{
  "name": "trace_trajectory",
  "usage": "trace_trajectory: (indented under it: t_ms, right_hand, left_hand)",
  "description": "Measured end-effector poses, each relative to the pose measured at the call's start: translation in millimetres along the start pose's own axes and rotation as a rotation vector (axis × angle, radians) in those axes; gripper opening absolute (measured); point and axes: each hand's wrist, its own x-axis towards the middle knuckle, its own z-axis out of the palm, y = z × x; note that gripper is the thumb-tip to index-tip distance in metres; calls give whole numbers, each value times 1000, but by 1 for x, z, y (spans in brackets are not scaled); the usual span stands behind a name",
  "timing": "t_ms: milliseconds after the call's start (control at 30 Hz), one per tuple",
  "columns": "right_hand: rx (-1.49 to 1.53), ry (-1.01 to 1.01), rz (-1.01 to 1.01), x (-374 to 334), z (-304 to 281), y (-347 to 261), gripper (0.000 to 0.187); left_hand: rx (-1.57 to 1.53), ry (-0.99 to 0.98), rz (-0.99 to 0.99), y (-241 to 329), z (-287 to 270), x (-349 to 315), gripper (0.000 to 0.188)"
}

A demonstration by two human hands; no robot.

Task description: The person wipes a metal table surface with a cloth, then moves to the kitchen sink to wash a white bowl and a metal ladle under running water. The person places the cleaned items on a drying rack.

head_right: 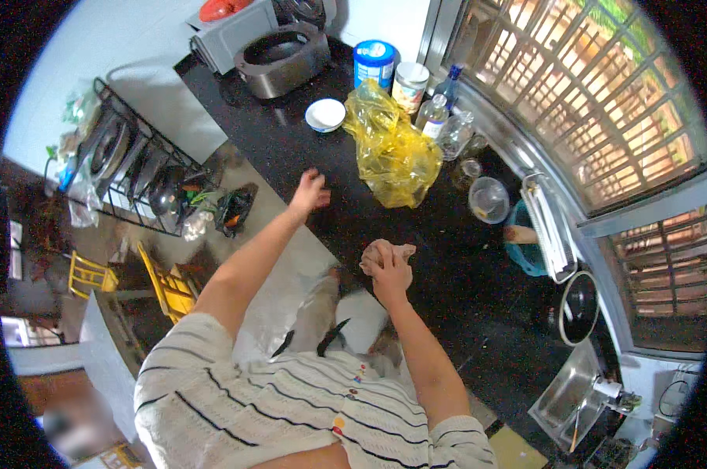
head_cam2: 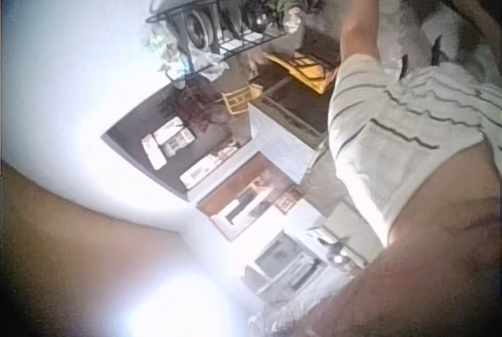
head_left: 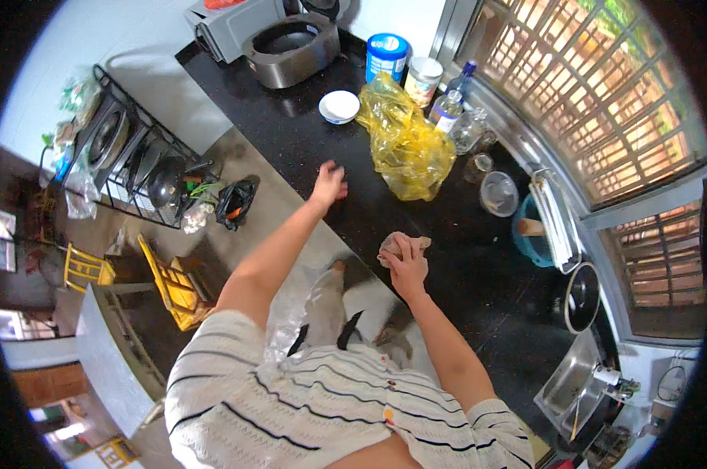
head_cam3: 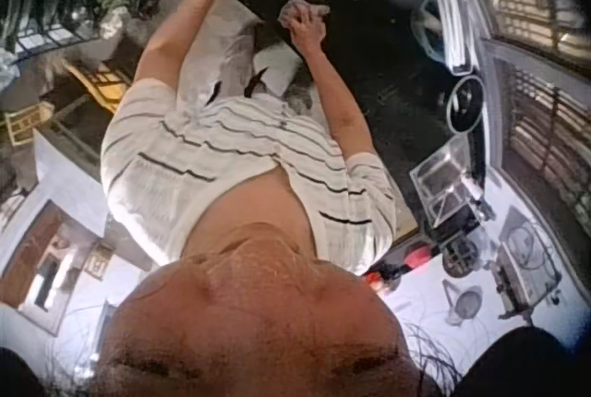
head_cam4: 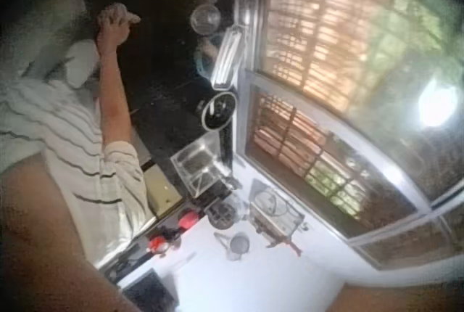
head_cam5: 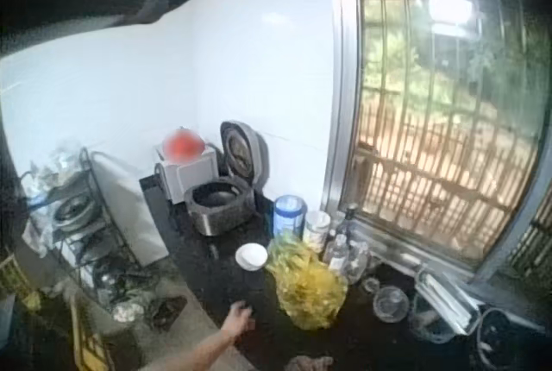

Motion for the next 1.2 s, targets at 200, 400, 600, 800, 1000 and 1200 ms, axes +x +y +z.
trace_trajectory:
  t_ms: [200,400,600,800,1000,1200]
  right_hand:
    - [-127,77,127,20,10,34,37]
    - [-243,87,511,42,-19,64,45]
    - [-163,72,629,35,-36,38,54]
    - [-37,263,755,-65,-94,-2,50]
    - [240,282,637,-92,-105,-6,48]
    - [9,33,555,-42,-46,62,53]
  left_hand:
    - [-286,89,-56,64,5,158,74]
    - [-333,34,-95,73,-4,195,65]
    - [-243,-103,36,77,-8,121,70]
    - [-30,-370,8,61,77,-77,53]
    - [-123,-666,-154,-24,161,-251,53]
    - [-218,-474,-65,-22,169,-319,70]
